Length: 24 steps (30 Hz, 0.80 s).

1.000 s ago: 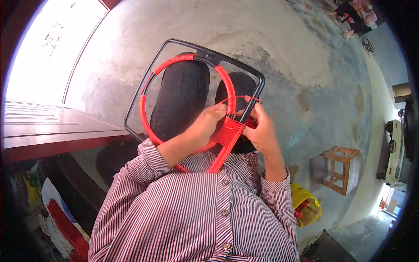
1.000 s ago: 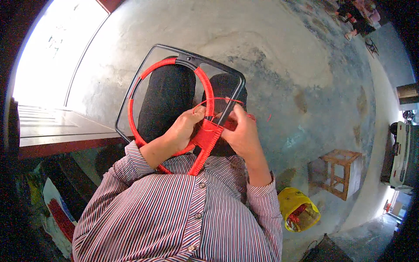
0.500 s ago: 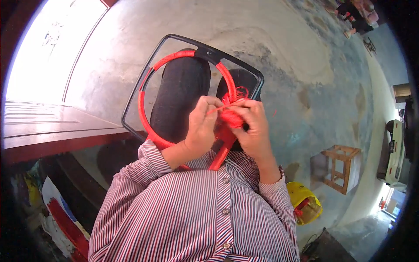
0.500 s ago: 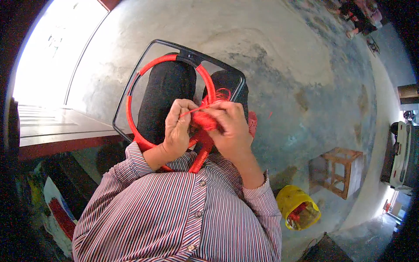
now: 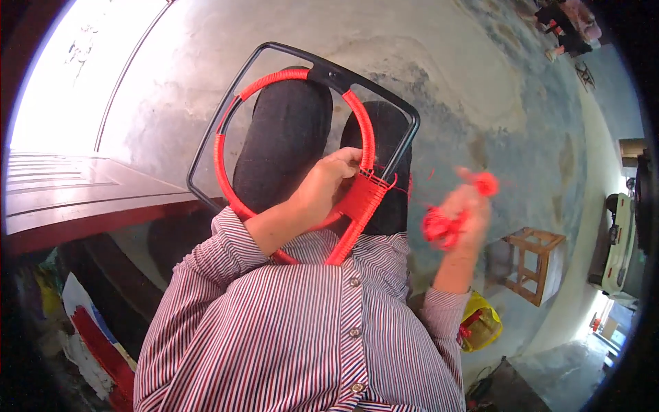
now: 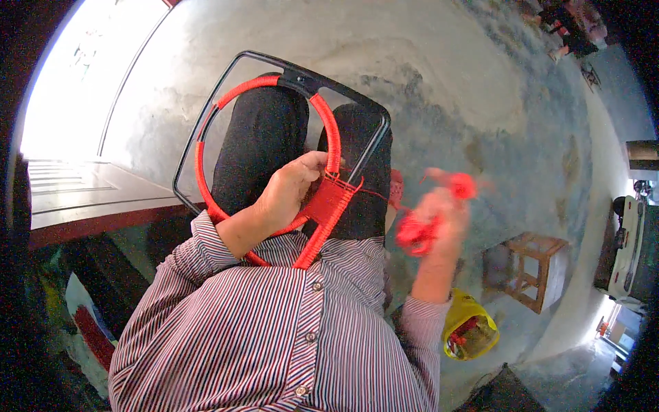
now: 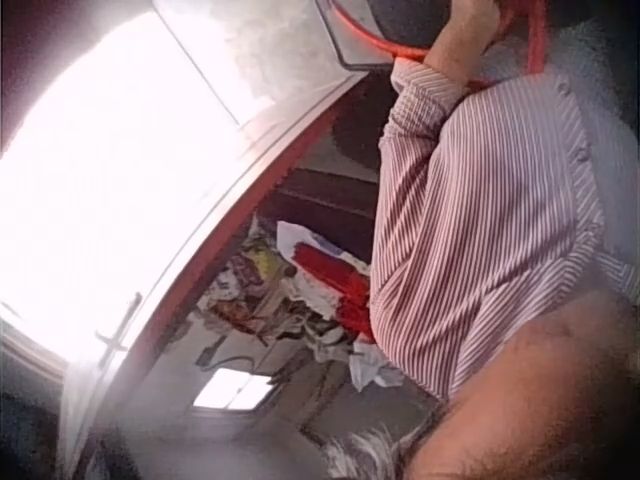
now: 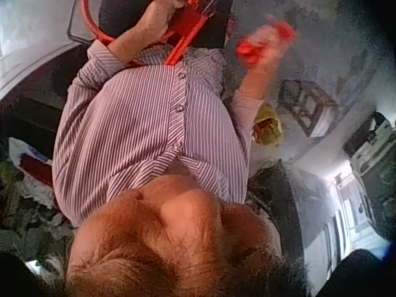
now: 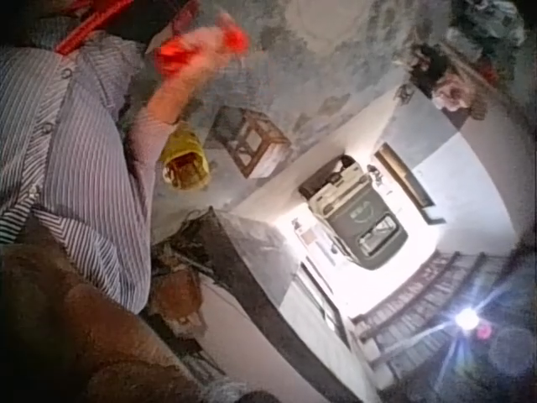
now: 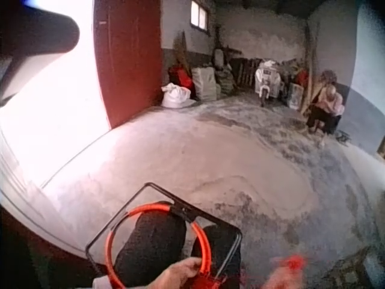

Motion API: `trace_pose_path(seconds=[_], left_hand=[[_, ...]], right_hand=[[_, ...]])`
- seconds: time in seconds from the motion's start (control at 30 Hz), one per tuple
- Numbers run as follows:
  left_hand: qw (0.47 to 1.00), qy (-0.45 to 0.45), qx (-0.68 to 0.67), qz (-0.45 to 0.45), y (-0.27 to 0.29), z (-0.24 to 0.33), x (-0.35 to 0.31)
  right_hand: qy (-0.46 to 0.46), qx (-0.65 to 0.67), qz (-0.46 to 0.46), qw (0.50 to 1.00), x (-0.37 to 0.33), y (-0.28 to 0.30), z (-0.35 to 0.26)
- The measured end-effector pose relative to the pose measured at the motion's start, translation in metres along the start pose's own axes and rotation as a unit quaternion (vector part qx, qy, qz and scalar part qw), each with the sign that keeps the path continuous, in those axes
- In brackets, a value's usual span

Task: The person is seen wrapping a red plastic rope around a black circular frame, possibly for a furniture component or a sports hoop.

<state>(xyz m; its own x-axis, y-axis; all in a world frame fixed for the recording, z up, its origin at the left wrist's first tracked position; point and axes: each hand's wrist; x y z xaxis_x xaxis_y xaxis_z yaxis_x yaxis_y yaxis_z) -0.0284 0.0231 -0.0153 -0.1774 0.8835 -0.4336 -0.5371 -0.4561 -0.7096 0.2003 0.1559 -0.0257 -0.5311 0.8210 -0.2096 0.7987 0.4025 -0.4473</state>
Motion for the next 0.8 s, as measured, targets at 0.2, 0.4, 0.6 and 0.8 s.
trace_pose_path(seconds=[0.2, 0.4, 0.6, 0.8], left_hand=[[0.997, 0.032, 0.07, 0.008, 0.008, -0.005, 0.002], [0.995, 0.061, 0.055, 0.06, 0.018, -0.012, 0.012], [0.997, 0.045, -0.019, 0.064, 0.004, -0.011, 0.012], [0.996, 0.027, 0.063, 0.054, 0.022, -0.017, 0.016]], right_hand=[[-0.129, -0.275, -0.082, 0.949, 0.002, -0.057, 0.02], [-0.093, -0.2, -0.023, 0.975, 0.004, -0.028, 0.034], [-0.111, -0.231, -0.032, 0.966, -0.01, -0.004, 0.053], [-0.09, -0.213, -0.031, 0.972, -0.009, -0.011, 0.048]])
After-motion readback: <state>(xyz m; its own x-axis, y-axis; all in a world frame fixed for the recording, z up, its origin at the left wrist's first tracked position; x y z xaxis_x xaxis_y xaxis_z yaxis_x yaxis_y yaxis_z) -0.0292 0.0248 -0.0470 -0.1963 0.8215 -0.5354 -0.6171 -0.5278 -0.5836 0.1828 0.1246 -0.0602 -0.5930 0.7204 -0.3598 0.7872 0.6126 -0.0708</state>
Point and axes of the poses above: each hand's wrist, its own x-axis towards the middle knuckle, its own y-axis out of the back of the hand, z = x × y, and after that the axes turned 9 degrees about -x, right-handed
